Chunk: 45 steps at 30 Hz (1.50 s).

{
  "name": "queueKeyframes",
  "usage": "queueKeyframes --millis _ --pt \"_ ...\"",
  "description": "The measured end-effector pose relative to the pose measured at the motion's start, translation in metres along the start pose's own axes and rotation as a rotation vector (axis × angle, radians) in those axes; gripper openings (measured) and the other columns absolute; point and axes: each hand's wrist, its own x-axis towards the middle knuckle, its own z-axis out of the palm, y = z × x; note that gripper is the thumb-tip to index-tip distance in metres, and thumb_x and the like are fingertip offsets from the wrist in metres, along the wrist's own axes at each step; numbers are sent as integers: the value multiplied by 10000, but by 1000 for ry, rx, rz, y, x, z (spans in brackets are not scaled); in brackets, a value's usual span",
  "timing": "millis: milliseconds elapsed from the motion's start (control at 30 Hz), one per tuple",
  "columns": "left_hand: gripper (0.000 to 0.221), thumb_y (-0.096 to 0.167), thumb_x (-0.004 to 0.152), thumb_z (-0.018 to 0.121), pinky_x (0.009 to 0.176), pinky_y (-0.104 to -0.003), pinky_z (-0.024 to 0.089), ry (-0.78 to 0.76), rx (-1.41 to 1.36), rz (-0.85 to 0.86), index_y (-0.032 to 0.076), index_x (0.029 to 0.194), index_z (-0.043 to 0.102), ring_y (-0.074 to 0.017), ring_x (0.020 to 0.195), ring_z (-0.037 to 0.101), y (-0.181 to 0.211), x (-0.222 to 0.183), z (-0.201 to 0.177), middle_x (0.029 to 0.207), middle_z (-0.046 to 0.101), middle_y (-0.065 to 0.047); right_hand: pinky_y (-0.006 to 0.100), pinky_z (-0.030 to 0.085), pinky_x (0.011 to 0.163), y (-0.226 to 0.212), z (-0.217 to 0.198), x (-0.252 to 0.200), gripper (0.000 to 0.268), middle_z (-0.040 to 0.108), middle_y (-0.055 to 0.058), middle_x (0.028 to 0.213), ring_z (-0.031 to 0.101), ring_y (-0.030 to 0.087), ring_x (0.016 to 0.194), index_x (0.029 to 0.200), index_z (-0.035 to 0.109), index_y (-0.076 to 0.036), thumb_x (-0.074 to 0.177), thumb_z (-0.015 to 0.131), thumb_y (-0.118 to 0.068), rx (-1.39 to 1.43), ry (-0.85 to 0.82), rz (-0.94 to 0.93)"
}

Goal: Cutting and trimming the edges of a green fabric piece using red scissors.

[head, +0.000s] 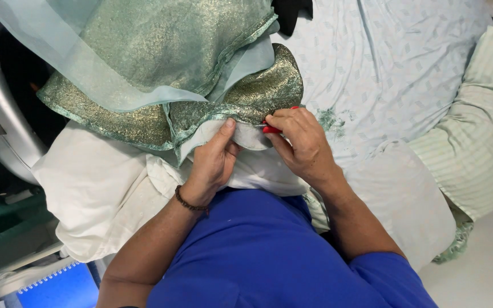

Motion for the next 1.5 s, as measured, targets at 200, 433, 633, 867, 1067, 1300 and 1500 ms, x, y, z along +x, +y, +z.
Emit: queueKeyframes --millis 200,433,633,867,1067,1300,1500 --pt "239 162 1003 660 808 -460 653 2 0 -8 41 1201 717 -290 986 752 1 -2 3 1131 751 -114 466 558 784 0 2 -1 261 701 172 1033 696 376 895 1187 709 34 945 771 -42 -30 8 -19" --pt "236 164 997 667 817 -470 651 1 9 -8 41 1191 719 -296 983 754 1 -2 3 1122 755 -116 464 547 760 -2 1 1 298 696 166 1039 687 362 870 1206 703 24 925 787 -29 -65 -7 -24" --pt "243 174 998 666 821 -452 651 2 22 -10 39 1193 720 -275 983 753 3 -2 4 1126 754 -106 453 547 789 1 4 -1 276 699 149 1053 682 356 877 1204 711 0 942 775 -53 -110 -10 -37" --pt "243 175 990 680 821 -451 649 25 9 -17 42 1190 719 -270 986 752 -2 0 -2 1119 754 -100 461 545 828 -3 1 2 300 691 147 1076 680 357 925 1235 695 -3 948 760 -59 -101 -33 -4" --pt "253 174 982 687 801 -457 653 30 -5 -1 29 1187 712 -278 964 758 2 1 3 1109 757 -108 477 533 852 -11 -15 2 406 646 169 1072 669 370 955 1275 634 14 896 774 -30 -133 -134 134" --pt "279 213 982 693 817 -466 647 31 54 -21 34 1194 715 -265 964 751 2 -2 1 1119 752 -103 437 526 782 -18 -14 10 357 596 100 982 642 308 847 1254 683 -48 903 751 -66 -191 -138 117" --pt "255 215 999 667 848 -452 642 15 58 -74 53 1186 728 -249 981 750 2 -3 9 1128 755 -87 417 519 756 -5 7 12 202 560 63 895 622 283 787 1079 709 -100 891 776 -132 -120 -81 44"
